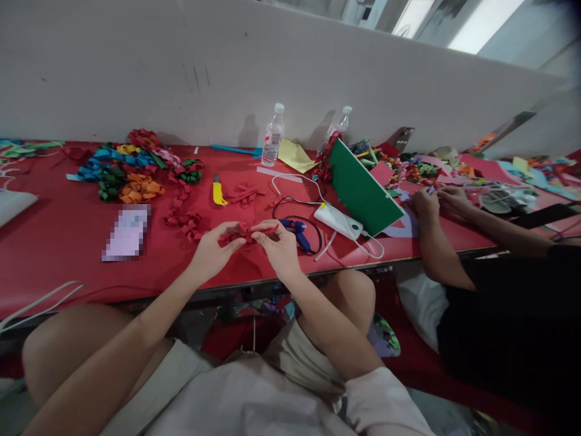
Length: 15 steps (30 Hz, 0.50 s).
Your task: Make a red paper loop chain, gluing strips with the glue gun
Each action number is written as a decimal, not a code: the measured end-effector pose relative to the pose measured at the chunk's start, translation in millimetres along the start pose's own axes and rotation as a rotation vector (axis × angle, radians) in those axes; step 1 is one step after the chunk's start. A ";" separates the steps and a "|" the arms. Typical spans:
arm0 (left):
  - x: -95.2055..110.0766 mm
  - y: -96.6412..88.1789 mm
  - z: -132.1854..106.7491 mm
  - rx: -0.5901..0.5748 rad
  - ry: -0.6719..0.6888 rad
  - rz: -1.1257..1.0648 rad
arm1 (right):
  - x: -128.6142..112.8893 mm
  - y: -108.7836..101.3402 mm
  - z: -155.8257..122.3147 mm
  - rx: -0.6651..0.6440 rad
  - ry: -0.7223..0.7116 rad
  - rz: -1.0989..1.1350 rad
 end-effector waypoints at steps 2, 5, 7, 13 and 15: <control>0.1 0.4 -0.3 0.014 -0.016 -0.017 | 0.6 1.9 -1.9 -0.004 0.007 -0.011; -0.2 -1.6 0.7 0.095 -0.034 0.017 | -1.0 2.7 -2.3 -0.046 0.012 -0.021; 0.1 -3.4 1.5 0.138 -0.041 0.050 | -3.2 1.6 -0.9 -0.024 -0.023 -0.004; 6.5 -4.0 -0.7 0.171 0.024 0.151 | -6.0 -4.4 0.6 0.141 -0.176 -0.092; 8.4 -2.4 -2.8 0.193 0.023 0.106 | -5.0 -4.7 -1.3 0.162 -0.270 -0.210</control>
Point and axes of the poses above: each hand's wrist, its own z-axis towards the middle knuckle, its own y-axis out of the palm, x = y × z, the point moved 1 cm from there along z, towards the middle knuckle, and after that the axes turned 11 degrees about x, right-handed, at the moved point
